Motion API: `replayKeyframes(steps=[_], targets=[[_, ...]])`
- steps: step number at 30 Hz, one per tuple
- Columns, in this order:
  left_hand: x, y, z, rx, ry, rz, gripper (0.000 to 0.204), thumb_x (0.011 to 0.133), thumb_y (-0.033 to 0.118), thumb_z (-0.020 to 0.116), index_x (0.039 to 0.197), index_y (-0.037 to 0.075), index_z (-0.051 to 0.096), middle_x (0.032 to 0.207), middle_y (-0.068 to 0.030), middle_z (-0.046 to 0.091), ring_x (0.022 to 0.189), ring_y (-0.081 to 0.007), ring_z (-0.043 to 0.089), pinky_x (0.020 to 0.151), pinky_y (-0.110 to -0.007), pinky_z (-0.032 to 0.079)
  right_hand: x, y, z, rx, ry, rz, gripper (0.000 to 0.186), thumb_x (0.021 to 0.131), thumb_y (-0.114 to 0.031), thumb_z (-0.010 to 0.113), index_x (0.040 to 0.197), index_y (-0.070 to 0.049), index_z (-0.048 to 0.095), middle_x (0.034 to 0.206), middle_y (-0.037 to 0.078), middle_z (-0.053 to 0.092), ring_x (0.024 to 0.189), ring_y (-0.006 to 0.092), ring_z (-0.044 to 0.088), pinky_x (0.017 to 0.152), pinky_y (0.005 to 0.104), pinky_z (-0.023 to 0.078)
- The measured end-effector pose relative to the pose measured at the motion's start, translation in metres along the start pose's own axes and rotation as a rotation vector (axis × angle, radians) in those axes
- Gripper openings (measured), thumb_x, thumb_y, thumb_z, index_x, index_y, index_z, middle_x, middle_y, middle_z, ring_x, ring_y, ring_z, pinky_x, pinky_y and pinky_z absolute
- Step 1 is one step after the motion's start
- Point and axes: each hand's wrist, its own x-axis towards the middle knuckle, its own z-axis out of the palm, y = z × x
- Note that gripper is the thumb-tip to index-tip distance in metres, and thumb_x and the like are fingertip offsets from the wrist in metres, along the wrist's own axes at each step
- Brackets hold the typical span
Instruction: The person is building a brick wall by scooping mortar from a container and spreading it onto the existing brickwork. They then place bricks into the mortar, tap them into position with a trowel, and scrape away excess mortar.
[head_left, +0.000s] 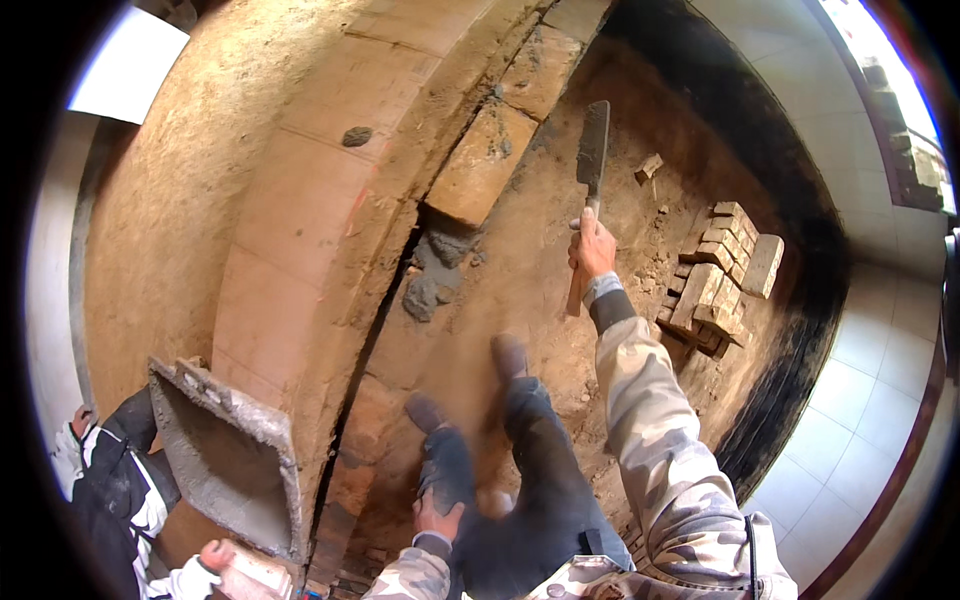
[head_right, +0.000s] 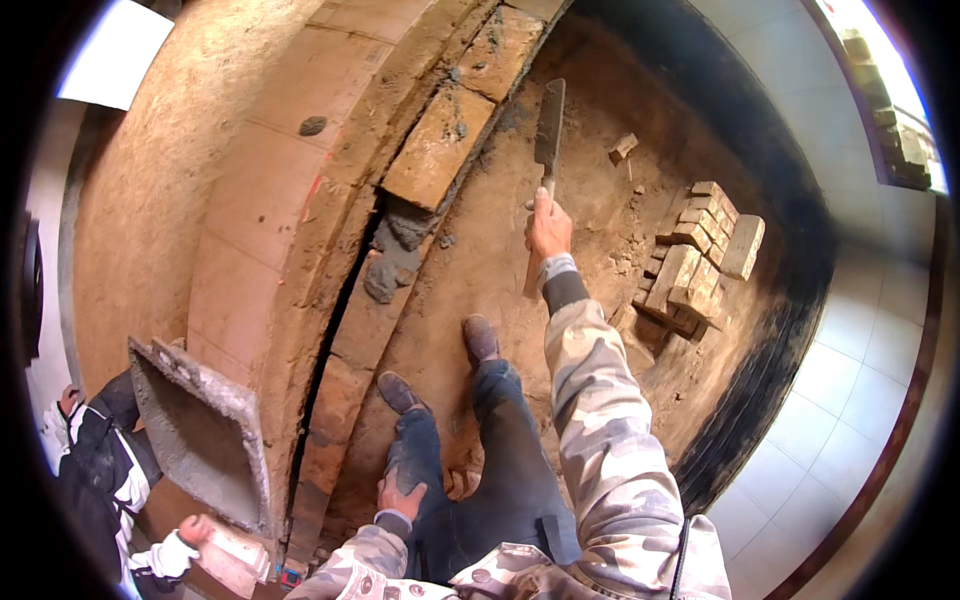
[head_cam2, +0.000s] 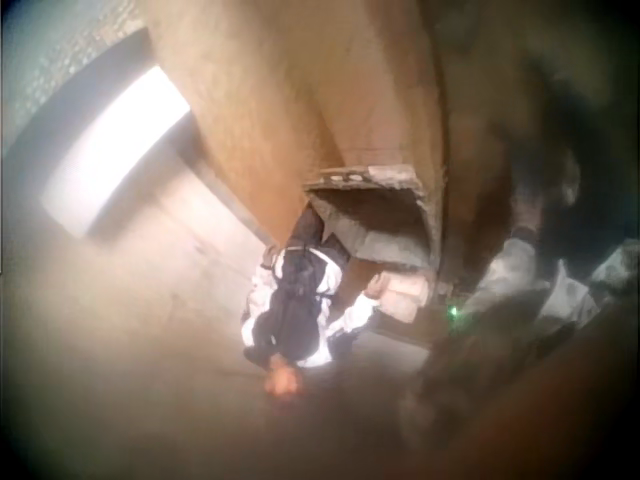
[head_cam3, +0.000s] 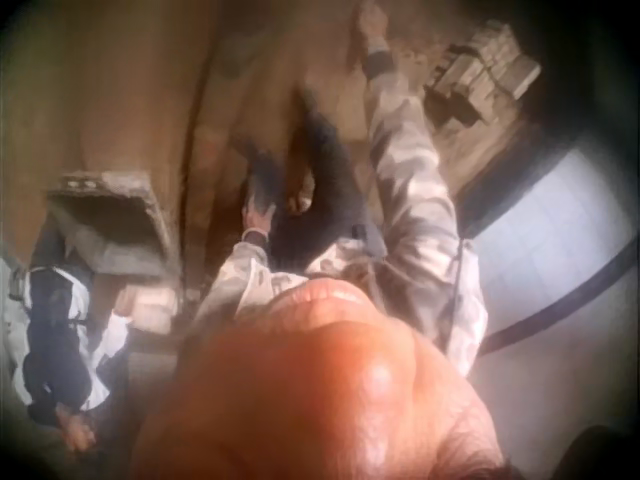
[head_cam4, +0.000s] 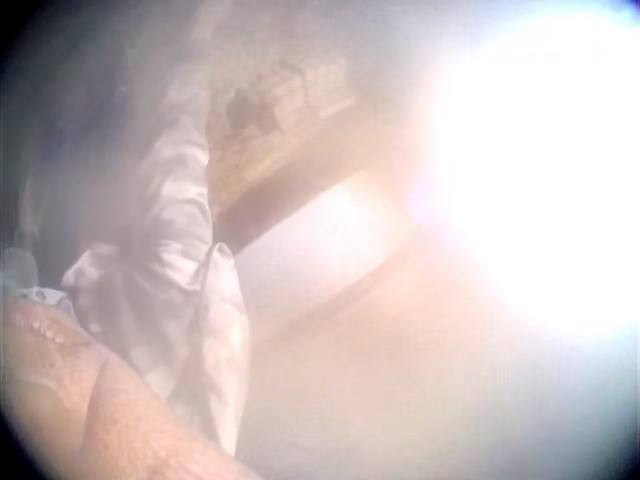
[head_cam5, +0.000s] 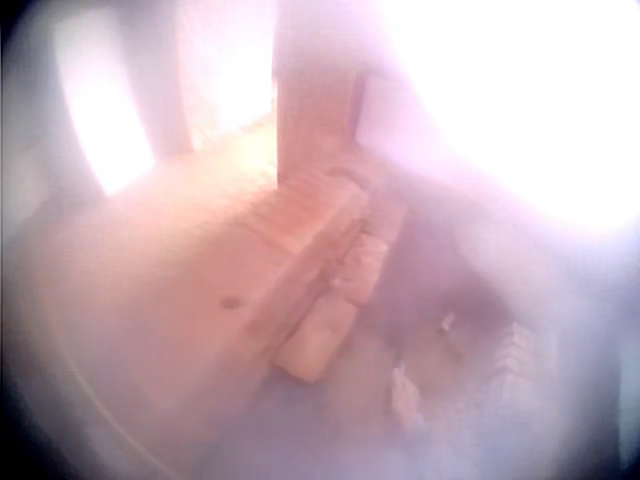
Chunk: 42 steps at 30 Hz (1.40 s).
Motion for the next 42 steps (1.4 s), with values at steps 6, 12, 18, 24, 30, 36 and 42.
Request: replayKeyframes(steps=[6,12,18,24,30,36,42], targets=[[-0.005,0.013,0.028,-0.015,0.096,-0.116,0.075,0.074,0.041,0.08,0.135,0.006,0.055,0.13,-0.0292,0.055,0.122,-0.0468,0.051,0.104,-0.048,0.044,0.124,-0.012,-0.012,-0.308,0.047,-0.145,0.059,0.097,-0.056,0.054,0.075,-0.002,0.06,0.058,0.008,0.056,0.046,0.0195,0.056,0.044,0.0358,0.043],[0.003,-0.011,0.044,0.081,-0.151,-0.357,0.072,0.079,0.043,0.075,0.137,0.005,0.053,0.129,-0.032,0.058,0.121,-0.0483,0.054,0.104,-0.048,0.045,0.151,0.024,-0.005,-0.561,0.088,-0.297,0.061,0.098,-0.054,0.052,0.084,0.003,0.065,0.074,0.023,0.065,0.071,0.0332,0.067,0.066,0.0434,0.049],[-0.014,-0.063,0.108,0.243,0.027,-0.211,0.063,0.08,0.044,0.072,0.13,0.008,0.059,0.125,-0.0308,0.057,0.115,-0.0488,0.054,0.103,-0.056,0.041,0.031,0.073,-0.006,-0.645,-0.055,-0.322,0.054,0.1,-0.05,0.051,0.087,0.001,0.066,0.079,0.025,0.066,0.077,0.0377,0.066,0.071,0.0447,0.049],[0.004,-0.08,0.092,0.218,0.066,-0.208,0.056,0.081,0.037,0.073,0.126,0.006,0.062,0.125,-0.0288,0.058,0.116,-0.0449,0.057,0.101,-0.05,0.046,-0.06,0.123,-0.015,-0.57,-0.165,-0.189,0.05,0.1,-0.047,0.055,0.084,0.0,0.065,0.067,0.014,0.06,0.064,0.0228,0.061,0.061,0.0383,0.048],[-0.004,-0.097,0.066,0.152,0.087,-0.245,0.049,0.078,0.039,0.071,0.117,0.009,0.068,0.121,-0.0218,0.063,0.111,-0.0412,0.061,0.093,-0.05,0.051,-0.148,0.154,0.011,-0.521,-0.192,-0.1,0.05,0.1,-0.046,0.055,0.081,-0.001,0.063,0.061,0.007,0.058,0.057,0.0162,0.058,0.054,0.0339,0.046],[-0.014,-0.128,0.069,0.067,0.09,-0.233,0.048,0.079,0.039,0.07,0.117,0.01,0.068,0.119,-0.0215,0.063,0.111,-0.0401,0.062,0.092,-0.051,0.051,-0.215,0.183,0.02,-0.46,-0.269,-0.113,0.045,0.102,-0.047,0.052,0.086,-0.006,0.058,0.06,-0.002,0.048,0.048,0.0087,0.046,0.043,0.0265,0.036],[-0.029,-0.144,0.087,-0.006,0.131,-0.277,0.049,0.08,0.037,0.072,0.121,0.009,0.067,0.125,-0.0233,0.062,0.115,-0.0411,0.06,0.097,-0.048,0.049,-0.249,0.203,0.052,-0.483,-0.202,-0.247,0.043,0.103,-0.045,0.051,0.082,-0.008,0.056,0.06,-0.003,0.048,0.05,0.0078,0.046,0.044,0.0263,0.035]])
